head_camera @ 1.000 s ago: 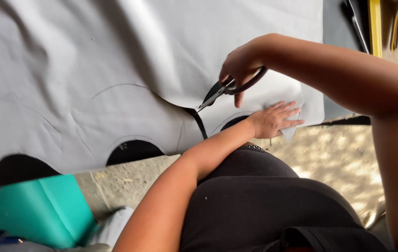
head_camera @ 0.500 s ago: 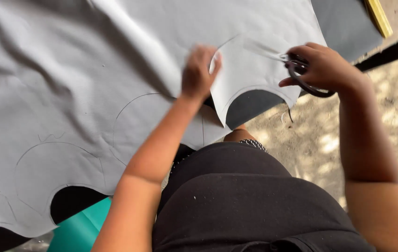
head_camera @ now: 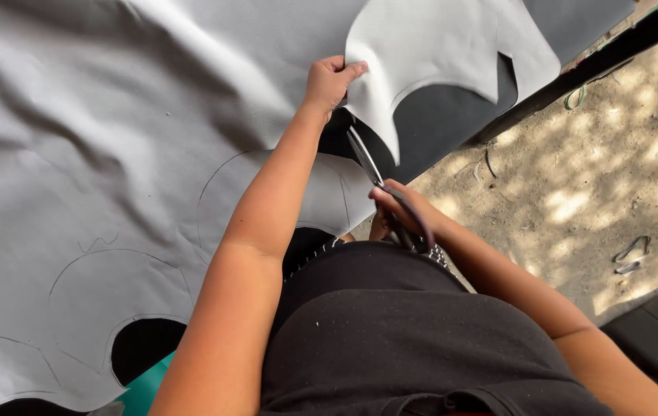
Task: Cutting out curved patterns from a large sheet of grey upholstery fabric using scissors.
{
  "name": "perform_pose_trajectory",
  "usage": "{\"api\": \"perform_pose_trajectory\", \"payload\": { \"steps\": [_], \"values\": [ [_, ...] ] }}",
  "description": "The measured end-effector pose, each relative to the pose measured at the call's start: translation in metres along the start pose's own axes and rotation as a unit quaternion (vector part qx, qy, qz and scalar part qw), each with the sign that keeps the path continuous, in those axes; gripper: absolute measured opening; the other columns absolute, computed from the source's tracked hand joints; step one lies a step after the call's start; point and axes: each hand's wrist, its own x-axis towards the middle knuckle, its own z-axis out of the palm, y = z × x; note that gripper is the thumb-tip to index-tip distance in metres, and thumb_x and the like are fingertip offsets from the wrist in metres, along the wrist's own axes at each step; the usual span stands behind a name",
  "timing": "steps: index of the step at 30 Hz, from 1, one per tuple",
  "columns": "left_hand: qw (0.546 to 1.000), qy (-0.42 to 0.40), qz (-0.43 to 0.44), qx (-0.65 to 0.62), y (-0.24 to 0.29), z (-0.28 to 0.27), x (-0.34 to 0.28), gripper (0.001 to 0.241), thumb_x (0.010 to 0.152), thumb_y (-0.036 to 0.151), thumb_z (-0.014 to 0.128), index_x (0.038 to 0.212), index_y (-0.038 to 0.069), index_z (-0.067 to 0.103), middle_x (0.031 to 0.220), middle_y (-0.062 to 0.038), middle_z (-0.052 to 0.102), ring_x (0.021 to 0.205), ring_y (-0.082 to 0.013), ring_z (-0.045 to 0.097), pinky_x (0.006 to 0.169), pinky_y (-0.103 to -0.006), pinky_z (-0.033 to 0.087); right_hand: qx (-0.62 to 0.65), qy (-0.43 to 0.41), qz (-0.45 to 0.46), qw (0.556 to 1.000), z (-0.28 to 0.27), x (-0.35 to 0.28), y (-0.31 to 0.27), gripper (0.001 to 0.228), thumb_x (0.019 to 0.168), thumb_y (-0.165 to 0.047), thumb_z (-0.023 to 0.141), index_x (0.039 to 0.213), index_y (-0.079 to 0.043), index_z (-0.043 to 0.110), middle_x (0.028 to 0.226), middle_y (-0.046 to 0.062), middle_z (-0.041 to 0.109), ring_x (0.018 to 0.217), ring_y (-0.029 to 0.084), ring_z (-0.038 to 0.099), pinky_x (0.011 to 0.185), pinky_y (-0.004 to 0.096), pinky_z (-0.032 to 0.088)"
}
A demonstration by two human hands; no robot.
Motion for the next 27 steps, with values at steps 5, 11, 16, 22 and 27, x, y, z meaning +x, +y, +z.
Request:
{"api": "perform_pose_trajectory", "payload": {
  "steps": [5, 11, 16, 22, 27],
  "values": [
    [0.991, 0.033, 0.035, -0.123, -0.031, -0.002, 0.001, 0.016, 0.077, 0.016, 0.086, 0.071, 0.006, 0.076, 0.076, 0.001, 0.075, 0.076, -0.0098, 0.065, 0.071, -0.0252, 0.055, 0.038, 0.093, 0.009, 0.995, 0.039, 0.011, -0.019, 0.039, 0.103, -0.048, 0.043, 0.098, -0.010, 0.047, 0.073, 0.005, 0.058, 0.054, 0.017, 0.060, 0.056, 0.029, 0.051],
    [0.987, 0.022, 0.034, -0.156, -0.038, -0.004, 0.005, 0.020, 0.075, 0.012, 0.088, 0.068, 0.008, 0.070, 0.074, -0.001, 0.071, 0.074, -0.0107, 0.063, 0.070, -0.0253, 0.052, -0.047, 0.141, 0.071, 0.986, 0.052, 0.003, -0.039, 0.045, 0.098, -0.062, 0.040, 0.099, -0.018, 0.049, 0.073, -0.002, 0.061, 0.051, 0.010, 0.059, 0.062, 0.023, 0.049],
    [0.989, 0.030, 0.035, -0.142, -0.031, -0.004, 0.000, 0.012, 0.074, 0.014, 0.088, 0.078, 0.004, 0.081, 0.084, -0.008, 0.081, 0.085, -0.0139, 0.073, 0.080, -0.0254, 0.059, -0.071, 0.132, 0.089, 0.985, 0.057, 0.004, -0.028, 0.050, 0.094, -0.068, 0.036, 0.102, -0.021, 0.051, 0.074, -0.004, 0.063, 0.051, 0.009, 0.062, 0.076, 0.021, 0.048],
    [0.988, 0.023, 0.023, -0.151, -0.045, -0.005, 0.010, 0.013, 0.074, 0.013, 0.088, 0.079, 0.003, 0.081, 0.082, -0.005, 0.079, 0.079, -0.0110, 0.068, 0.074, -0.0240, 0.054, -0.014, 0.151, 0.048, 0.987, 0.058, 0.025, -0.023, 0.051, 0.094, -0.062, 0.045, 0.114, -0.015, 0.049, 0.073, 0.006, 0.058, 0.049, 0.013, 0.055, 0.057, 0.030, 0.049],
    [0.984, 0.018, 0.033, -0.177, -0.054, -0.005, 0.021, 0.021, 0.073, 0.009, 0.089, 0.063, 0.008, 0.072, 0.069, 0.001, 0.071, 0.065, -0.0085, 0.059, 0.058, -0.0253, 0.047, -0.065, 0.158, 0.094, 0.981, 0.060, 0.017, -0.041, 0.061, 0.091, -0.068, 0.037, 0.126, -0.019, 0.052, 0.078, 0.000, 0.062, 0.051, 0.011, 0.059, 0.069, 0.029, 0.049]
  ]
}}
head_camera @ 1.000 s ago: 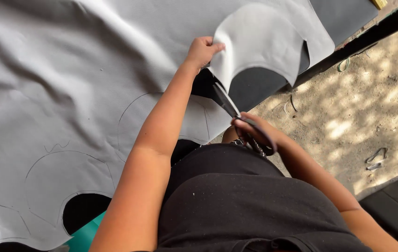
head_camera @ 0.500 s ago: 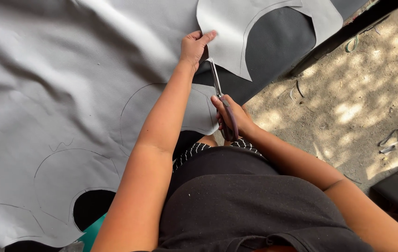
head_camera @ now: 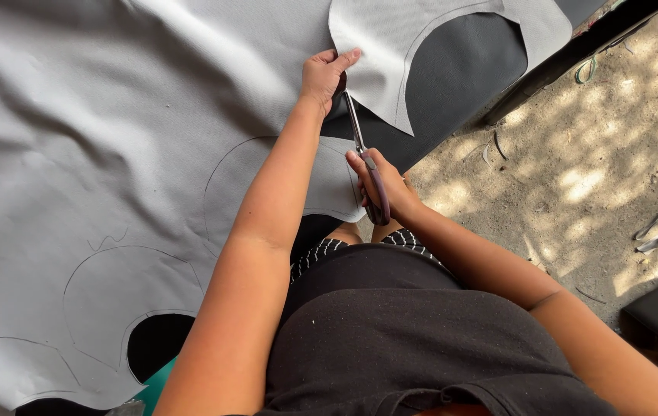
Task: Cutting out curved patterns from a large sheet of grey upholstery fabric using scissors.
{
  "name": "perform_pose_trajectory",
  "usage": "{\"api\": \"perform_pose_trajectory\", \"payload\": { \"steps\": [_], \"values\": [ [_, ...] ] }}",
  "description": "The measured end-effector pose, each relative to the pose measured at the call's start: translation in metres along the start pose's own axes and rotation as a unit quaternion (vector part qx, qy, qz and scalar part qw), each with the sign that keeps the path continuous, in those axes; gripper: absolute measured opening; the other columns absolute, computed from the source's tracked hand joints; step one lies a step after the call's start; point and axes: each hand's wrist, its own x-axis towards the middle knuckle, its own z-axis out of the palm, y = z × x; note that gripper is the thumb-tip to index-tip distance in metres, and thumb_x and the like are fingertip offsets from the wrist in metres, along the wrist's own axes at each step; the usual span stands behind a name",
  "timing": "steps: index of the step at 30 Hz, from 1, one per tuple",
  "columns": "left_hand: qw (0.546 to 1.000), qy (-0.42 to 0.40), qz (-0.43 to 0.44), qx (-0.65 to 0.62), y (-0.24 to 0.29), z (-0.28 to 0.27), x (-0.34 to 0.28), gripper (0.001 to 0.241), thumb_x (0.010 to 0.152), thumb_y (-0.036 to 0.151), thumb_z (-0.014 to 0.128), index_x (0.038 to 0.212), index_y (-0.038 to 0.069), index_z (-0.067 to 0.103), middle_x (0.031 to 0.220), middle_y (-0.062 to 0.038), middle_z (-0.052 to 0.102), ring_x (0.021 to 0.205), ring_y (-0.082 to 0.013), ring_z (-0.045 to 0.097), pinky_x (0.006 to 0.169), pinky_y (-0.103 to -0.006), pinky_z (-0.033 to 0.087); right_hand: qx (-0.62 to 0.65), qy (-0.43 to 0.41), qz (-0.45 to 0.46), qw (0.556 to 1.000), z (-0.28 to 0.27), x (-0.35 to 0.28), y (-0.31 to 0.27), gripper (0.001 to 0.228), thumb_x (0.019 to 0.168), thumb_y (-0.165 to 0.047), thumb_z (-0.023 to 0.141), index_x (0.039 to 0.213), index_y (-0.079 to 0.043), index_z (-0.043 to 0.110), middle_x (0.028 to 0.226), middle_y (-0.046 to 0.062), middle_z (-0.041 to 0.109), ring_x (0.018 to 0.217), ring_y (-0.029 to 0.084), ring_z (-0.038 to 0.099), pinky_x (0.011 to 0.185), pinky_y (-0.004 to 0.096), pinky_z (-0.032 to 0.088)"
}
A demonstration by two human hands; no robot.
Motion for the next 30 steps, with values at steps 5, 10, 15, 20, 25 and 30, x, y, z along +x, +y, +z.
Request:
{"api": "perform_pose_trajectory", "payload": {
  "steps": [5, 10, 15, 20, 25, 30],
  "values": [
    [1.000, -0.005, -0.003, 0.006, 0.009, 0.001, -0.005, 0.036, 0.073, 0.010, 0.090, 0.054, 0.015, 0.060, 0.066, 0.004, 0.067, 0.066, -0.0064, 0.056, 0.060, -0.0242, 0.044, 0.060, -0.015, -0.032, 0.998, 0.004, 0.010, 0.010, 0.056, 0.094, -0.063, 0.043, 0.117, -0.013, 0.051, 0.076, 0.005, 0.058, 0.048, 0.014, 0.055, 0.053, 0.031, 0.050],
    [0.999, -0.006, -0.033, 0.010, 0.014, 0.002, -0.009, 0.015, 0.073, 0.011, 0.090, 0.068, 0.006, 0.076, 0.078, -0.004, 0.077, 0.073, -0.0102, 0.064, 0.068, -0.0248, 0.051, 0.076, -0.003, -0.032, 0.997, 0.006, 0.019, 0.008, 0.050, 0.094, -0.060, 0.046, 0.113, -0.014, 0.053, 0.077, 0.004, 0.059, 0.047, 0.014, 0.055, 0.053, 0.031, 0.051],
    [0.998, -0.018, -0.048, 0.028, 0.018, 0.001, -0.011, 0.036, 0.073, 0.014, 0.091, 0.055, 0.015, 0.060, 0.061, 0.005, 0.061, 0.061, -0.0078, 0.051, 0.055, -0.0258, 0.042, 0.068, 0.006, -0.019, 0.997, 0.008, 0.026, 0.005, 0.050, 0.094, -0.062, 0.046, 0.112, -0.016, 0.052, 0.079, 0.003, 0.058, 0.046, 0.017, 0.055, 0.052, 0.032, 0.050],
    [0.998, -0.021, -0.053, 0.035, 0.016, 0.000, -0.008, 0.038, 0.074, 0.014, 0.091, 0.054, 0.015, 0.059, 0.061, 0.005, 0.060, 0.062, -0.0077, 0.051, 0.056, -0.0253, 0.042, 0.062, 0.010, -0.009, 0.998, 0.010, 0.025, -0.001, 0.053, 0.092, -0.063, 0.046, 0.117, -0.017, 0.052, 0.079, 0.003, 0.058, 0.046, 0.015, 0.055, 0.055, 0.032, 0.050],
    [0.996, -0.023, -0.044, 0.077, 0.020, 0.000, -0.011, 0.038, 0.073, 0.019, 0.092, 0.054, 0.016, 0.059, 0.059, 0.008, 0.056, 0.061, -0.0065, 0.048, 0.056, -0.0240, 0.038, 0.118, 0.012, -0.040, 0.992, 0.005, 0.012, -0.002, 0.039, 0.098, -0.054, 0.052, 0.094, -0.015, 0.051, 0.066, 0.001, 0.051, 0.041, 0.013, 0.045, 0.045, 0.030, 0.040],
    [0.991, 0.096, 0.089, 0.035, 0.012, 0.000, -0.013, 0.020, 0.076, 0.020, 0.085, 0.088, 0.004, 0.083, 0.084, -0.005, 0.080, 0.080, -0.0128, 0.070, 0.071, -0.0275, 0.058, 0.180, -0.026, -0.112, 0.977, 0.005, 0.005, 0.034, 0.041, 0.100, -0.044, 0.057, 0.079, -0.014, 0.038, 0.057, 0.003, 0.044, 0.035, 0.015, 0.041, 0.035, 0.029, 0.032]
  ]
}}
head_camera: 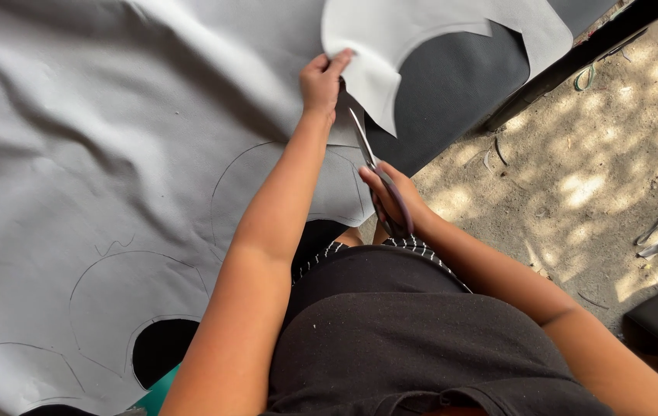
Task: Cutting out curved patterns from a large sheet of grey upholstery fabric using scissors.
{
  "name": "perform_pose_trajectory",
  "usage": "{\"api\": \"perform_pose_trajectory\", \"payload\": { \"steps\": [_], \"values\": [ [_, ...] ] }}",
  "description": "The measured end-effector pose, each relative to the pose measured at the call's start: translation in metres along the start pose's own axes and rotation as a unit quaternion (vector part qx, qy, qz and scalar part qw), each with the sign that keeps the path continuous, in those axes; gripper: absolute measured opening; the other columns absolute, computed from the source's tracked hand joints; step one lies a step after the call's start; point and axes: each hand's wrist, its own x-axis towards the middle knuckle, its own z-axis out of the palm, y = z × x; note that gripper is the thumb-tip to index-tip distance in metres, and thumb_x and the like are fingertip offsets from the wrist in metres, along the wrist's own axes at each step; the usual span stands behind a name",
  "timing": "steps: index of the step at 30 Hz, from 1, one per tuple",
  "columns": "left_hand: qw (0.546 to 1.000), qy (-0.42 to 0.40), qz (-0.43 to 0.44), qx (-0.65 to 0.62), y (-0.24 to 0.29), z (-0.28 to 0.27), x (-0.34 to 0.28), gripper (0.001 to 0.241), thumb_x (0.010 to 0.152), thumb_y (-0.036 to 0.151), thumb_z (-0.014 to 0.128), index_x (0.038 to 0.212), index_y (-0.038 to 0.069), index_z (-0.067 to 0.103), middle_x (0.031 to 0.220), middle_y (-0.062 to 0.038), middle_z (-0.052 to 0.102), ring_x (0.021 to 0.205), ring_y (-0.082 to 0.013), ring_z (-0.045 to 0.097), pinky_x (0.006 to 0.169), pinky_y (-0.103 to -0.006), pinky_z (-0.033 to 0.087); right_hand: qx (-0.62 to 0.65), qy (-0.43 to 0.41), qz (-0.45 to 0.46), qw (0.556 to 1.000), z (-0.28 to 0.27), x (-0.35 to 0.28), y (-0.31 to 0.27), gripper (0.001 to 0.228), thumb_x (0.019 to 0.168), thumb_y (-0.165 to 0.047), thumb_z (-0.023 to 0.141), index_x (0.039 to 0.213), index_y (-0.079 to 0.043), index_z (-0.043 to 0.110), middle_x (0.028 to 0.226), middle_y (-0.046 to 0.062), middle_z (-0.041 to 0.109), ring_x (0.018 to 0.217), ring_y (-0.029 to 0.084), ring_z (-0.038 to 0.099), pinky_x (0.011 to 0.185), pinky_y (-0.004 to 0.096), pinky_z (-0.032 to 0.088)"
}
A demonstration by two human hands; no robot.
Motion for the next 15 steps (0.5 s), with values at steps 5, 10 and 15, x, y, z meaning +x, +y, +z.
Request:
{"api": "perform_pose_trajectory", "payload": {
  "steps": [5, 10, 15],
  "values": [
    [0.990, 0.044, -0.101, 0.091, -0.020, -0.040, -0.074, 0.033, 0.084, 0.024, 0.081, 0.100, -0.001, 0.066, 0.102, -0.014, 0.070, 0.101, -0.0241, 0.062, 0.086, -0.0402, 0.052, -0.060, -0.012, -0.003, 0.998, -0.061, -0.017, 0.069, 0.035, 0.101, -0.041, 0.059, 0.085, -0.012, 0.051, 0.059, 0.007, 0.051, 0.041, 0.020, 0.054, 0.040, 0.032, 0.042],
    [0.963, 0.031, -0.053, 0.264, -0.019, -0.074, -0.122, 0.045, 0.096, 0.032, 0.074, 0.129, 0.005, 0.059, 0.121, -0.015, 0.069, 0.119, -0.0289, 0.067, 0.097, -0.0428, 0.057, -0.111, 0.006, 0.034, 0.993, -0.105, -0.032, 0.111, 0.042, 0.100, -0.049, 0.061, 0.096, -0.007, 0.062, 0.065, 0.016, 0.061, 0.050, 0.029, 0.070, 0.048, 0.039, 0.055],
    [0.761, 0.035, 0.310, 0.569, 0.011, -0.056, -0.172, 0.116, 0.076, 0.033, 0.096, 0.162, 0.007, 0.023, 0.153, -0.021, 0.037, 0.144, -0.0417, 0.040, 0.117, -0.0544, 0.040, -0.107, -0.038, 0.017, 0.993, -0.108, -0.032, 0.098, 0.042, 0.104, -0.047, 0.054, 0.101, -0.005, 0.059, 0.071, 0.017, 0.060, 0.058, 0.031, 0.070, 0.055, 0.040, 0.057]
  ]
}}
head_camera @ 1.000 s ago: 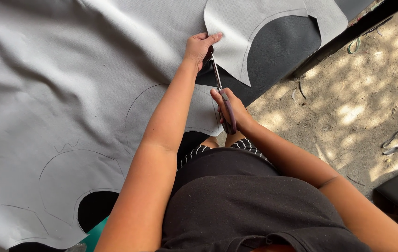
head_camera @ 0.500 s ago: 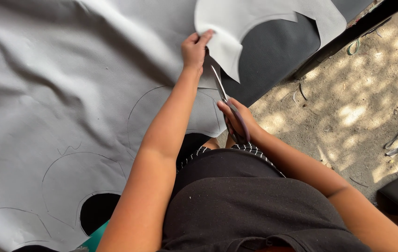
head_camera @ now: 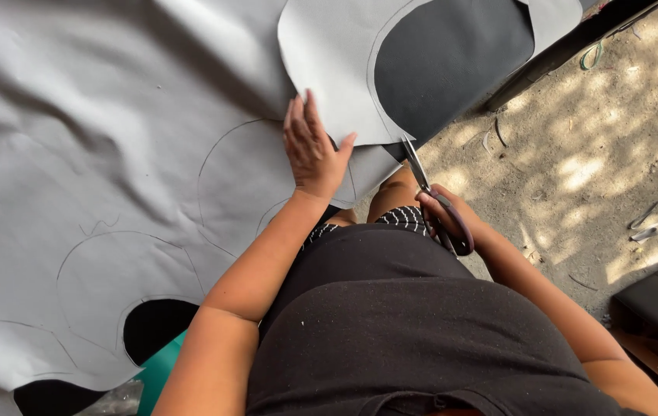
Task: Cutting out curved patterns from a large sheet of grey upholstery fabric using scissors.
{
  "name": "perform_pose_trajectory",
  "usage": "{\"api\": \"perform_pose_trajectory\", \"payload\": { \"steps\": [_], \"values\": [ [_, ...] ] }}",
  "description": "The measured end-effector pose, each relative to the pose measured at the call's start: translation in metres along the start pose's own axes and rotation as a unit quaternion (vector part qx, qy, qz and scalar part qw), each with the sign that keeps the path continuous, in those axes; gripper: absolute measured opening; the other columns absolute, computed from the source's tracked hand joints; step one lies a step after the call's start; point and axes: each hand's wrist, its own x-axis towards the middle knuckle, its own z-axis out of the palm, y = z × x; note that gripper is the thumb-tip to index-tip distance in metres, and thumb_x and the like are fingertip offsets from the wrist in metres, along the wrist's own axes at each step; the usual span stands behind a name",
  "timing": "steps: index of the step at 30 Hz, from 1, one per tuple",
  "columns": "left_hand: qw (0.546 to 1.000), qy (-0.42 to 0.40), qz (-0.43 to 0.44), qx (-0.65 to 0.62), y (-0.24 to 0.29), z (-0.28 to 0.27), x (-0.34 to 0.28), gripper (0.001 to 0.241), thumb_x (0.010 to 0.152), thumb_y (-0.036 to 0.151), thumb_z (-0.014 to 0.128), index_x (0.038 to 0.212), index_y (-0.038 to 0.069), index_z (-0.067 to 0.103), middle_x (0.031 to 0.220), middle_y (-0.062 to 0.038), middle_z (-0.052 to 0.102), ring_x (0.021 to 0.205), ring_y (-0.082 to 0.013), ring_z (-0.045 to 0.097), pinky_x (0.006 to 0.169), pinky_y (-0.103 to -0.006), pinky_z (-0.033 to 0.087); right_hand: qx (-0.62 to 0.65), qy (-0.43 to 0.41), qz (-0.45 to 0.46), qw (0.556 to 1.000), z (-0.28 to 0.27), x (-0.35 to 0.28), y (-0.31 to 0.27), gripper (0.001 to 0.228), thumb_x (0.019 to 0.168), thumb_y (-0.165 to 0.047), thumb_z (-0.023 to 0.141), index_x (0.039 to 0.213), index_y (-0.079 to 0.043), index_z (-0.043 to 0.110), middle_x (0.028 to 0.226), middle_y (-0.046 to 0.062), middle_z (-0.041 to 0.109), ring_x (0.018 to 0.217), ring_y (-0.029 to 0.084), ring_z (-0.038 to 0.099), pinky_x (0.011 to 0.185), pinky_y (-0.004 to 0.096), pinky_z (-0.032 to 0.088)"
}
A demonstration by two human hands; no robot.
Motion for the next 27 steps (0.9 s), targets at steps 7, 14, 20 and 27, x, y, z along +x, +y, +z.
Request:
{"api": "perform_pose_trajectory", "payload": {
  "steps": [7, 14, 20, 27],
  "values": [
    [0.968, -0.035, 0.248, -0.018, -0.011, 0.066, -0.011, 0.047, 0.085, 0.040, 0.081, 0.125, 0.020, 0.069, 0.136, -0.008, 0.056, 0.137, -0.0324, 0.049, 0.114, -0.0606, 0.030, -0.003, -0.048, -0.025, 0.999, -0.019, 0.021, -0.003, 0.043, 0.104, -0.048, 0.054, 0.106, -0.006, 0.058, 0.074, 0.015, 0.059, 0.058, 0.030, 0.069, 0.052, 0.040, 0.057],
    [0.963, -0.040, 0.261, -0.053, -0.008, 0.098, 0.003, 0.037, 0.094, 0.050, 0.070, 0.117, 0.022, 0.071, 0.127, -0.001, 0.061, 0.132, -0.0267, 0.053, 0.111, -0.0544, 0.037, -0.022, -0.060, 0.024, 0.998, -0.038, -0.004, -0.031, 0.047, 0.104, -0.051, 0.052, 0.102, -0.005, 0.056, 0.074, 0.016, 0.059, 0.059, 0.031, 0.069, 0.052, 0.042, 0.057],
    [0.962, -0.002, 0.258, -0.083, -0.004, 0.103, 0.005, 0.042, 0.096, 0.058, 0.065, 0.114, 0.021, 0.072, 0.125, 0.000, 0.061, 0.130, -0.0248, 0.055, 0.111, -0.0499, 0.038, -0.031, -0.069, 0.038, 0.996, -0.035, -0.009, -0.051, 0.055, 0.102, -0.057, 0.052, 0.096, -0.003, 0.057, 0.070, 0.018, 0.059, 0.056, 0.034, 0.069, 0.043, 0.042, 0.055],
    [0.948, 0.042, 0.304, -0.083, -0.004, 0.123, 0.003, 0.028, 0.095, 0.046, 0.069, 0.115, 0.027, 0.071, 0.121, 0.005, 0.064, 0.120, -0.0205, 0.062, 0.102, -0.0423, 0.047, -0.051, -0.046, -0.025, 0.997, -0.024, 0.039, -0.021, 0.055, 0.104, -0.059, 0.051, 0.095, -0.005, 0.057, 0.069, 0.018, 0.063, 0.056, 0.032, 0.072, 0.044, 0.042, 0.058]
  ]
}}
